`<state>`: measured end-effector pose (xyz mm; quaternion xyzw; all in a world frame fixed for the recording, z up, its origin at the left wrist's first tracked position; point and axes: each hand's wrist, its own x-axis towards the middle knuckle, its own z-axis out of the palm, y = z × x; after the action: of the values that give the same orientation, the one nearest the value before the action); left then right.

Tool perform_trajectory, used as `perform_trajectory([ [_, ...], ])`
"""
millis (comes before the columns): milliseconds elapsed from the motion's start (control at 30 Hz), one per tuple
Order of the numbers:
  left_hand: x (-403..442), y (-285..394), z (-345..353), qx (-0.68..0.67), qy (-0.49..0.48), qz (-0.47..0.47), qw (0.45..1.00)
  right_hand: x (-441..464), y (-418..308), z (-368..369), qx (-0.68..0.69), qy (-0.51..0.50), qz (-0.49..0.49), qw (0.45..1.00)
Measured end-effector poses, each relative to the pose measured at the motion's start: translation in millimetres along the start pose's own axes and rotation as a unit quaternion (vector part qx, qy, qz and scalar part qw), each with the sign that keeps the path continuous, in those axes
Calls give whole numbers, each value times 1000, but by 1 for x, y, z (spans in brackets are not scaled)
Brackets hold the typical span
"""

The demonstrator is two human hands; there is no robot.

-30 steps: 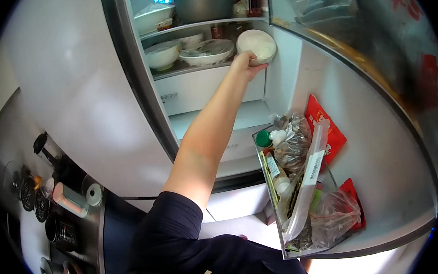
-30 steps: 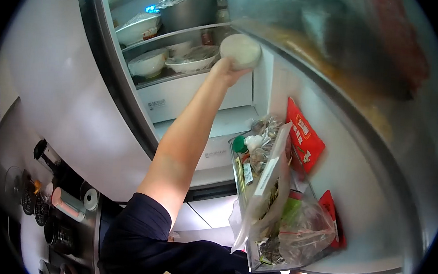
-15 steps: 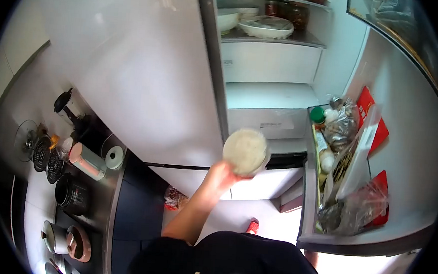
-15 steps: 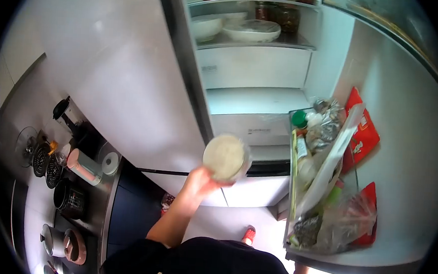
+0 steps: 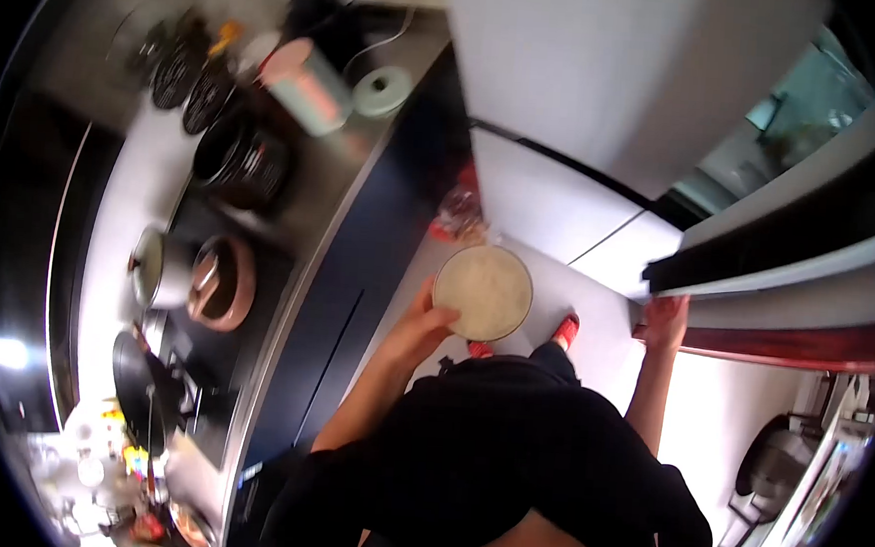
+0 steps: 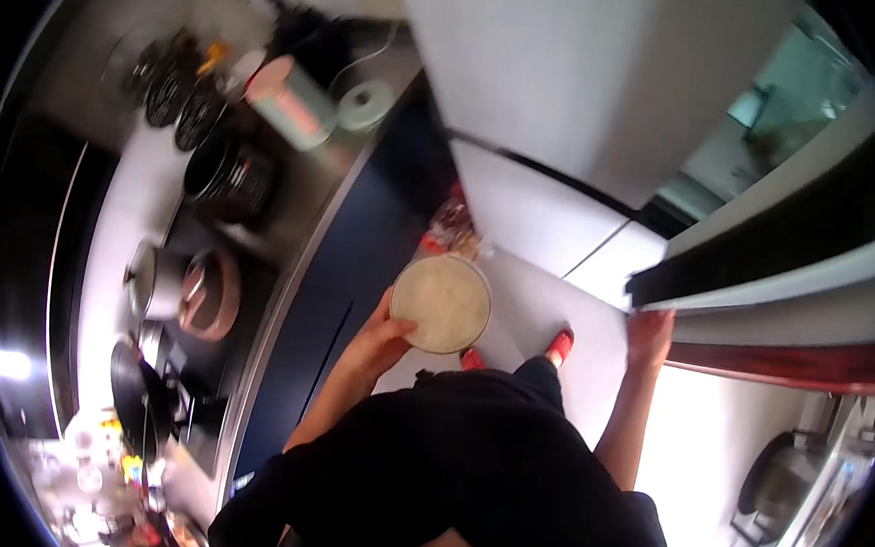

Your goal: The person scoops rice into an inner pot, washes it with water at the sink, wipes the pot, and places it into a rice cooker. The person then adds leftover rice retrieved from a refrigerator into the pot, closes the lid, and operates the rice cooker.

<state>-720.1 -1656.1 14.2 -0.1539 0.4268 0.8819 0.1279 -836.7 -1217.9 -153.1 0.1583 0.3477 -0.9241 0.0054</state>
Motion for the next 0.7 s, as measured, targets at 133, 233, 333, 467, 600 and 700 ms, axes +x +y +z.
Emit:
perform_trajectory([
  [133,-25,14,-31,-15,38,46,998,87,0,35,-40,112,-23,993],
  [233,-29,26,-46,-42,60,78,994,123,-11,62,-129,118,8,985],
  [333,-25,31,-67,-51,79,110,990,161,-23,61,-202,156,36,966],
  [467,-19,50,-83,-83,112,137,981,156,-27,58,-285,125,12,950],
  [600,0,81,-103,-106,116,163,974,180,-2,13,-190,35,87,977],
  [700,23,110,-112,-82,114,170,975,132,94,128,-466,-141,133,863],
])
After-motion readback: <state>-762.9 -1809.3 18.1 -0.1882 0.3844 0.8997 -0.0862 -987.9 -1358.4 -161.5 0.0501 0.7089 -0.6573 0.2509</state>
